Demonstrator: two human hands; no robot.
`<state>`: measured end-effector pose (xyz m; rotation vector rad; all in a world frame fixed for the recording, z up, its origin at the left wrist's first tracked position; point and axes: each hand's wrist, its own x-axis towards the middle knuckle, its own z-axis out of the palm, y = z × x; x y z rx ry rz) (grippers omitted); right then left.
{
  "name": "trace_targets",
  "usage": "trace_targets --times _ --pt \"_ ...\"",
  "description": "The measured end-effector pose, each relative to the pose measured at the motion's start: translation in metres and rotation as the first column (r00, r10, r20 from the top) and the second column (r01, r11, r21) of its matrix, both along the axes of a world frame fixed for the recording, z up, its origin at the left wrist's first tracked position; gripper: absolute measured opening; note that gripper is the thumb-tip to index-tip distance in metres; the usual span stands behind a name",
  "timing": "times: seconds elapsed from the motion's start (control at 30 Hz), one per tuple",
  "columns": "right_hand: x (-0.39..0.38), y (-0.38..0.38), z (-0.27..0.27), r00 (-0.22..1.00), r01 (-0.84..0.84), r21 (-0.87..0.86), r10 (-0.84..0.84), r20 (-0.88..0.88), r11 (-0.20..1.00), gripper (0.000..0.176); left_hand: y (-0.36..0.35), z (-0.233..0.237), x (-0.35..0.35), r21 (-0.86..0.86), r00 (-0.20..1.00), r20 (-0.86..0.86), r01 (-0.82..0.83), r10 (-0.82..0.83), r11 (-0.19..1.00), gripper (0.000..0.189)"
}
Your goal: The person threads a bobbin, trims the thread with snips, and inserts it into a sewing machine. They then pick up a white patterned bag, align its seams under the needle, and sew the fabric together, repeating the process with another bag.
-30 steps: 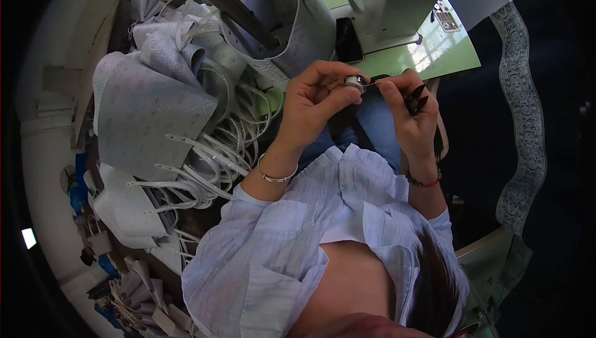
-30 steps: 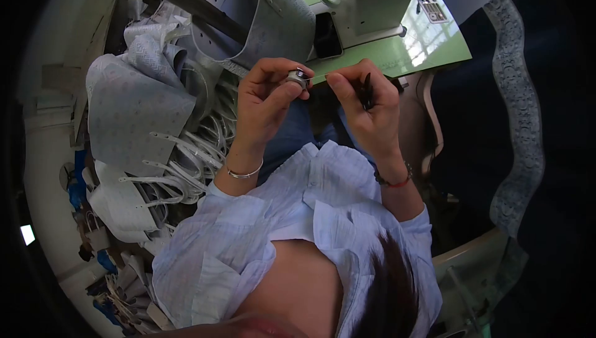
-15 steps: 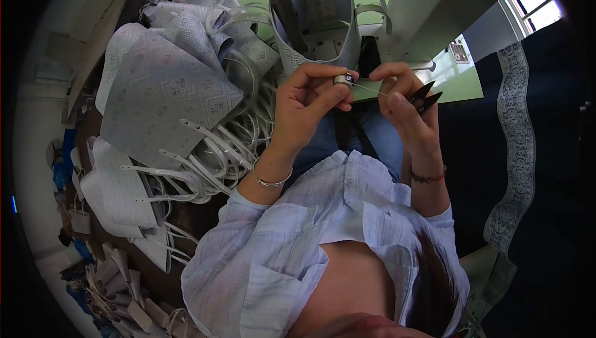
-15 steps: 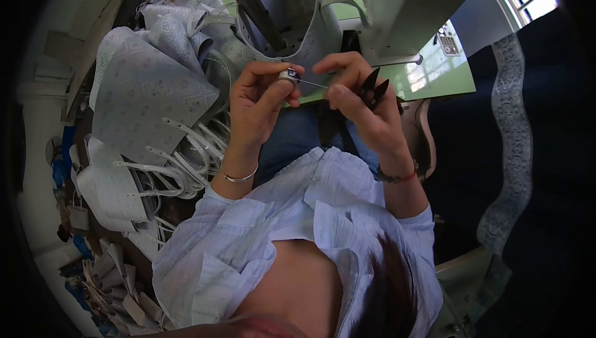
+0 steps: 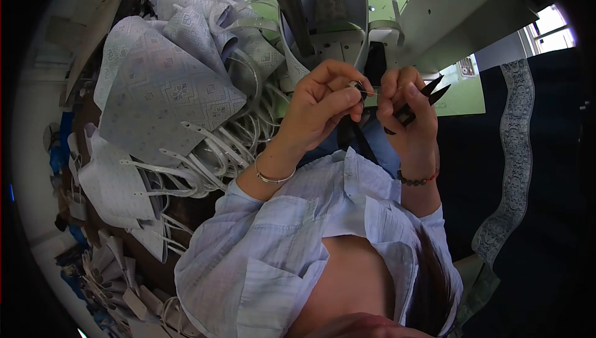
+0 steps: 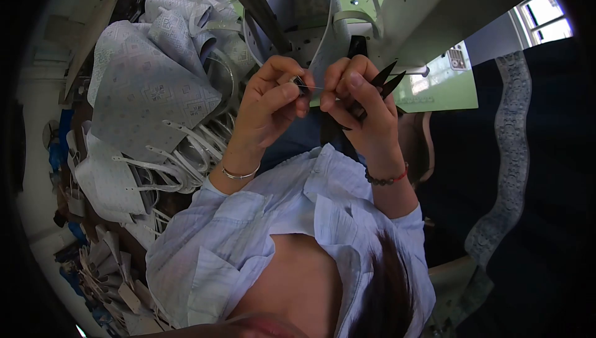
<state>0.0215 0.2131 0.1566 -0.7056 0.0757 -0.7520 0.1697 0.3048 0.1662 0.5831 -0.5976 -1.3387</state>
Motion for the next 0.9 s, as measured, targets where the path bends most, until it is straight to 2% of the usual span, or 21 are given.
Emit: trace_targets --times 0.1,0.17,0.27,0.5,0.6,0.7,0.77,0.8,0.9 --pt "0.002 -0.006 0.002 0.998 -0.012 -0.053 0.015 0.067 0.999 0.017 -0.006 0.001 0.001 -0.005 0.994 0.096 -0.044 0.045 0.999 0.022" --pt "0.002 -0.005 0.007 1.000 0.031 -0.147 -0.030 0.009 0.989 0.017 -0.010 0.000 0.003 -0.023 0.976 0.205 -0.074 0.078 0.997 0.022" --pt "0.005 -0.004 0.010 0.997 0.054 -0.201 -0.063 -0.039 0.978 0.017 -0.013 0.001 0.006 -0.023 0.967 0.240 -0.085 0.088 0.996 0.022" --pt "0.007 -0.010 0.004 0.998 0.045 -0.195 -0.055 -0.043 0.980 0.016 -0.016 0.006 0.011 0.045 0.972 0.221 -0.093 0.081 0.995 0.023" --pt "0.008 -0.010 0.005 0.999 0.049 -0.166 -0.052 -0.011 0.985 0.016 -0.017 0.002 0.012 -0.004 0.962 0.260 -0.078 0.077 0.997 0.023" --pt "0.011 -0.010 0.016 0.987 0.138 -0.160 -0.150 -0.063 0.977 0.017 -0.019 0.000 0.010 -0.056 0.938 0.324 -0.107 0.119 0.993 0.024" --pt "0.013 -0.014 0.024 0.939 0.247 -0.246 -0.294 -0.178 0.937 0.019 -0.017 0.000 0.010 -0.041 0.862 0.498 -0.091 0.099 0.995 0.024" --pt "0.013 -0.018 0.025 0.937 0.252 -0.245 -0.300 -0.181 0.936 0.019 -0.017 0.002 0.010 -0.040 0.864 0.495 -0.085 0.094 0.996 0.024" --pt "0.009 -0.033 0.031 0.960 0.150 -0.399 -0.230 -0.161 0.904 0.019 -0.016 0.013 0.012 -0.028 0.849 0.517 -0.113 0.111 0.993 0.020"
